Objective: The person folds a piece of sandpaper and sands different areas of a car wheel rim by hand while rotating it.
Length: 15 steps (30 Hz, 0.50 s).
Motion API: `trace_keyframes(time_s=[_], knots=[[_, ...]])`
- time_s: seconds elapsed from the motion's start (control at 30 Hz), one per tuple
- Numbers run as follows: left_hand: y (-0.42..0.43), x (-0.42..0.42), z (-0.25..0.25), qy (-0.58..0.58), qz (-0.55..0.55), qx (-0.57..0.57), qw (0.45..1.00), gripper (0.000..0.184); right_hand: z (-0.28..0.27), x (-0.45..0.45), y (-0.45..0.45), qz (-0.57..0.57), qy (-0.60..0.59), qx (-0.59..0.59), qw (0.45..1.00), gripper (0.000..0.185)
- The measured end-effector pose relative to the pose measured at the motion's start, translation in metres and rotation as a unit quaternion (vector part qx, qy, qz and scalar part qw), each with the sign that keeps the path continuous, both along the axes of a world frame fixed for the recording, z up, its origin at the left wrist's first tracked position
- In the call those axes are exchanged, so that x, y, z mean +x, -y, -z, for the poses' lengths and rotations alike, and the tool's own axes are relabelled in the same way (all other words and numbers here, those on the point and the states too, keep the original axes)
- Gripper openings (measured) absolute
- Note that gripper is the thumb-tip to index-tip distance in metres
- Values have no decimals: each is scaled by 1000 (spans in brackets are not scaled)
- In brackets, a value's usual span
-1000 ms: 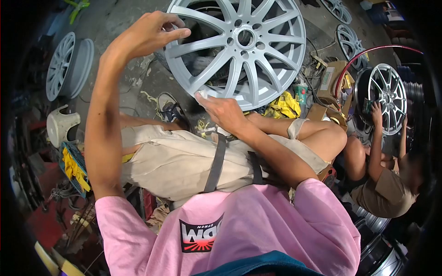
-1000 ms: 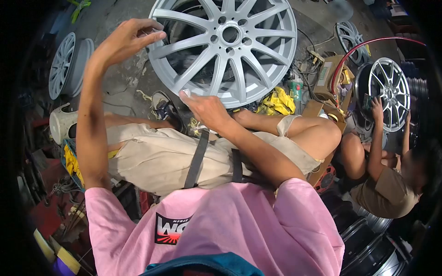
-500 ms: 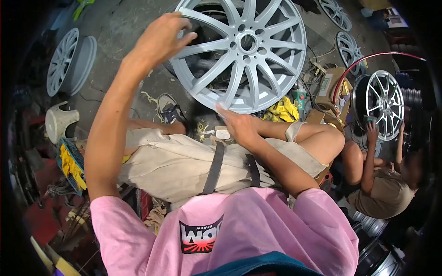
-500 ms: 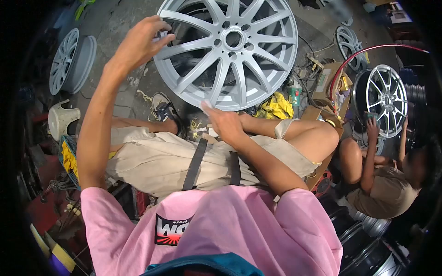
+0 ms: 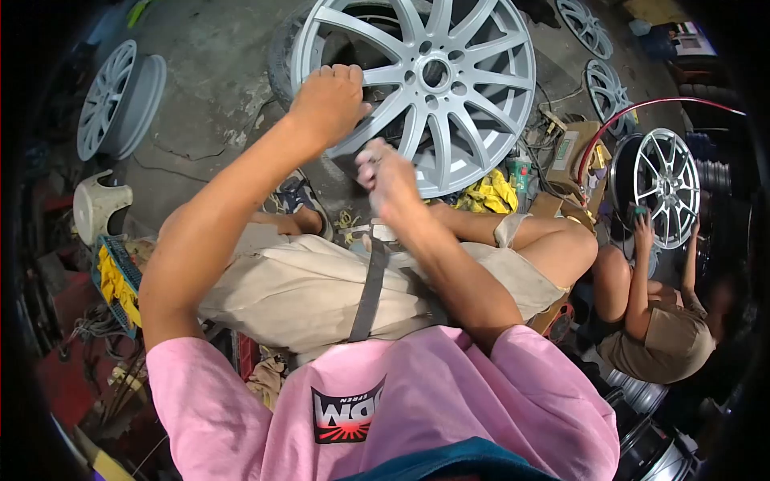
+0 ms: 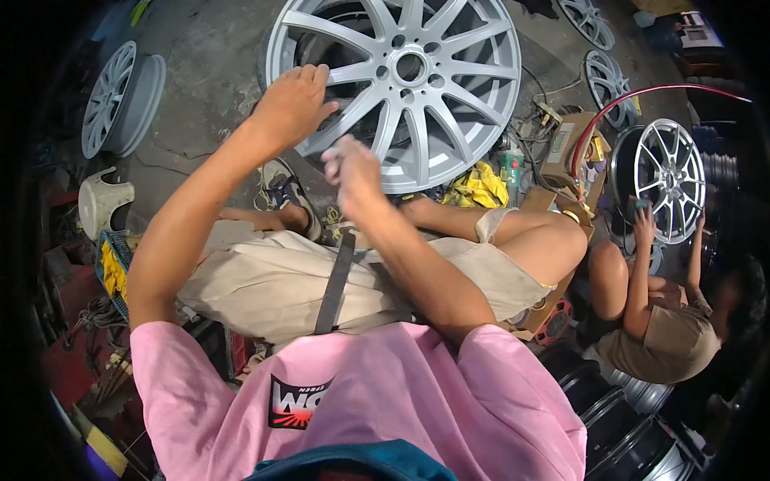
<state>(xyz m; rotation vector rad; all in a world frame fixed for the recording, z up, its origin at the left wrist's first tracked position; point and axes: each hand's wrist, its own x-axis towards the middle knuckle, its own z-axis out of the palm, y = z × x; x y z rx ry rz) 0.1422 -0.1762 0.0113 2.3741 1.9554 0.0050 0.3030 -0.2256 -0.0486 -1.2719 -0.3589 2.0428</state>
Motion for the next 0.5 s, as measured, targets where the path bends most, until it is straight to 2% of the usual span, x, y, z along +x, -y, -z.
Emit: trace_keyframes(time_s=[0.07,0.13,0.2,0.27,0.37,0.43,0.5], knots=[[8,3,-8,-59,20,26,998,52,6,10,-38,18,25,13,999,14],[10,6,-6,-46,20,10,999,56,7,13,-60,93,12,33,995,15],[7,1,-1,-44,14,12,999,59,-9,5,-34,2,86,69,994,26],[5,-2,0,-68,16,6,998,63,-22,-11,20,-78,104,73,989,28],[3,2,-2,-96,19,-13,995,70,5,-8,16,-57,63,85,993,26],[6,3,-4,-100,14,-25,995,74,10,15,-40,-17,43,77,996,26],[7,4,-6,-53,3,-31,998,88,10,26,-64,1,45,69,997,27]])
